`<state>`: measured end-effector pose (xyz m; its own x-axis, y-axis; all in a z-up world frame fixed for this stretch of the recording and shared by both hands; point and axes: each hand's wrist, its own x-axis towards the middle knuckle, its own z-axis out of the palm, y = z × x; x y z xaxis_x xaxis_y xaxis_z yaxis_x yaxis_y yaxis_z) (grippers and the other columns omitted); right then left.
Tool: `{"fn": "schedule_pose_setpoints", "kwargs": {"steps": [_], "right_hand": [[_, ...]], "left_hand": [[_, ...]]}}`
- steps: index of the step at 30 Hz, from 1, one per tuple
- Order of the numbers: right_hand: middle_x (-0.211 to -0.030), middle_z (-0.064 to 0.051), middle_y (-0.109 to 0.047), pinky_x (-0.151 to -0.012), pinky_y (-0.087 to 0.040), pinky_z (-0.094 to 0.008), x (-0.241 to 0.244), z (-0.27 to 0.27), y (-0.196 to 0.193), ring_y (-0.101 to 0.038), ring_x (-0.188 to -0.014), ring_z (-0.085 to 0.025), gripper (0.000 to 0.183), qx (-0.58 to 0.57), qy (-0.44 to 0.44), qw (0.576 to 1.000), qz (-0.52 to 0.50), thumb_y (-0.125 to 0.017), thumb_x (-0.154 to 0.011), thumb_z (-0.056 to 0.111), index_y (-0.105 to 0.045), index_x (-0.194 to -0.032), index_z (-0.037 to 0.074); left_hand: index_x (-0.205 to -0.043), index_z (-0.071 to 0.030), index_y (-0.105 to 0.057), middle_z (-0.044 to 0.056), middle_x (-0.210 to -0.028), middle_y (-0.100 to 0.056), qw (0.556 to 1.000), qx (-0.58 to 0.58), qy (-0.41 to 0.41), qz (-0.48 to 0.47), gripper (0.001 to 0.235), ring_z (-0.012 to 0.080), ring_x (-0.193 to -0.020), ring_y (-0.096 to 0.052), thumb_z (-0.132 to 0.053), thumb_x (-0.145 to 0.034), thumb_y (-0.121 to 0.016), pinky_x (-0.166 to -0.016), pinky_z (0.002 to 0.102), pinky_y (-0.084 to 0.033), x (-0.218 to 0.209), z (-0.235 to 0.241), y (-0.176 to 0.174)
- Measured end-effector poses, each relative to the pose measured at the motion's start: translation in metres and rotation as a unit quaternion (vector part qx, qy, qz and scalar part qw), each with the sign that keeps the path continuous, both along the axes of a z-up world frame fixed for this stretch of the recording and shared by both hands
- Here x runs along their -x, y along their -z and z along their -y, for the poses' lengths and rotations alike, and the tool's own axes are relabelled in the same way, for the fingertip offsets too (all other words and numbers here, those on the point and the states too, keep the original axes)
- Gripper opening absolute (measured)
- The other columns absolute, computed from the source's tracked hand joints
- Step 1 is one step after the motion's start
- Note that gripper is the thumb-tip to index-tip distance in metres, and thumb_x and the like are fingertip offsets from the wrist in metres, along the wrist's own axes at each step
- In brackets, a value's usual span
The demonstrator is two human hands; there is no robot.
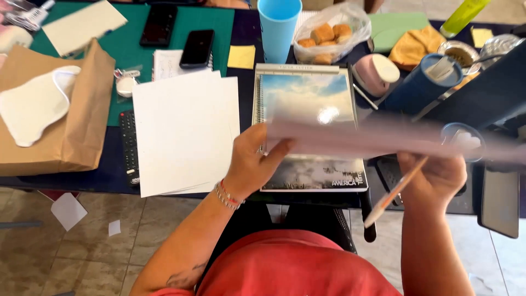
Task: Aligning paper sheets on a manual cutter and marking them with a pencil
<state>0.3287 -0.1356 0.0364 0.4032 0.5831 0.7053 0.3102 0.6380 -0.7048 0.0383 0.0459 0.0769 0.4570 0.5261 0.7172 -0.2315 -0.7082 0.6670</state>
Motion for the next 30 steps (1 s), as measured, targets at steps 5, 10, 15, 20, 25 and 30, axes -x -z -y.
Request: {"fn": "schedule_pose_setpoints", "kwargs": {"steps": [5, 10, 15, 20, 25, 30], "right_hand": [[-0.099, 0.001, -0.057, -0.096, -0.055, -0.024, 0.008, -0.043, -0.022, -0.060, -0.095, -0.008, 0.036, 0.079, 0.170, 0.979, -0.083, -0.071, -0.103, -0.007, -0.055, -0.121, 0.019], [-0.098, 0.005, -0.051, -0.087, -0.048, -0.018, 0.014, -0.063, -0.032, -0.054, -0.090, -0.004, 0.030, 0.119, 0.129, 0.970, -0.167, -0.068, -0.101, 0.003, -0.053, -0.122, 0.020], [-0.105, 0.006, -0.058, -0.088, -0.048, -0.017, 0.016, -0.070, -0.020, -0.057, -0.096, -0.003, 0.033, 0.129, 0.093, 0.964, -0.213, -0.067, -0.101, 0.002, -0.053, -0.124, 0.021], [-0.123, 0.005, -0.058, -0.105, -0.049, -0.020, 0.011, -0.076, -0.002, -0.057, -0.113, -0.005, 0.030, 0.085, 0.082, 0.973, -0.196, -0.068, -0.104, 0.008, -0.051, -0.125, 0.020], [-0.122, 0.007, -0.057, -0.107, -0.047, -0.021, 0.018, -0.077, -0.006, -0.056, -0.112, -0.005, 0.029, 0.091, 0.095, 0.975, -0.179, -0.065, -0.106, 0.008, -0.050, -0.126, 0.022], [-0.115, 0.008, -0.048, -0.104, -0.045, -0.021, 0.011, -0.080, 0.007, -0.051, -0.106, -0.004, 0.032, 0.067, 0.100, 0.977, -0.178, -0.065, -0.106, 0.003, -0.049, -0.124, 0.023]], "left_hand": [[-0.116, -0.007, -0.066, 0.005, -0.110, -0.071, 0.988, 0.148, 0.011, 0.033, 0.018, 0.0186, -0.106, -0.069, -0.017, -0.101, -0.066, -0.096, 0.032, -0.059, -0.026, -0.015, -0.006], [-0.115, -0.008, -0.059, 0.005, -0.110, -0.068, 0.979, 0.199, 0.001, 0.035, 0.021, 0.0175, -0.103, -0.066, -0.022, -0.100, -0.066, -0.096, 0.032, -0.055, -0.034, -0.019, 0.001], [-0.135, -0.005, -0.054, 0.011, -0.126, -0.068, 0.985, 0.172, -0.009, 0.031, 0.038, 0.0226, -0.119, -0.067, -0.023, -0.103, -0.062, -0.108, 0.035, -0.054, -0.037, -0.018, 0.016], [-0.120, -0.008, -0.060, 0.005, -0.111, -0.070, 0.982, 0.181, -0.021, 0.040, 0.023, 0.0184, -0.104, -0.068, -0.024, -0.104, -0.060, -0.097, 0.033, -0.057, -0.042, -0.017, 0.024], [-0.118, -0.007, -0.060, 0.003, -0.107, -0.071, 0.982, 0.183, -0.023, 0.042, 0.022, 0.0178, -0.101, -0.070, -0.024, -0.104, -0.060, -0.095, 0.032, -0.058, -0.044, -0.017, 0.025], [-0.121, -0.006, -0.059, 0.008, -0.117, -0.072, 0.975, 0.217, -0.015, 0.048, 0.029, 0.0200, -0.110, -0.070, -0.023, -0.099, -0.067, -0.102, 0.034, -0.056, -0.043, -0.013, 0.022]]}}
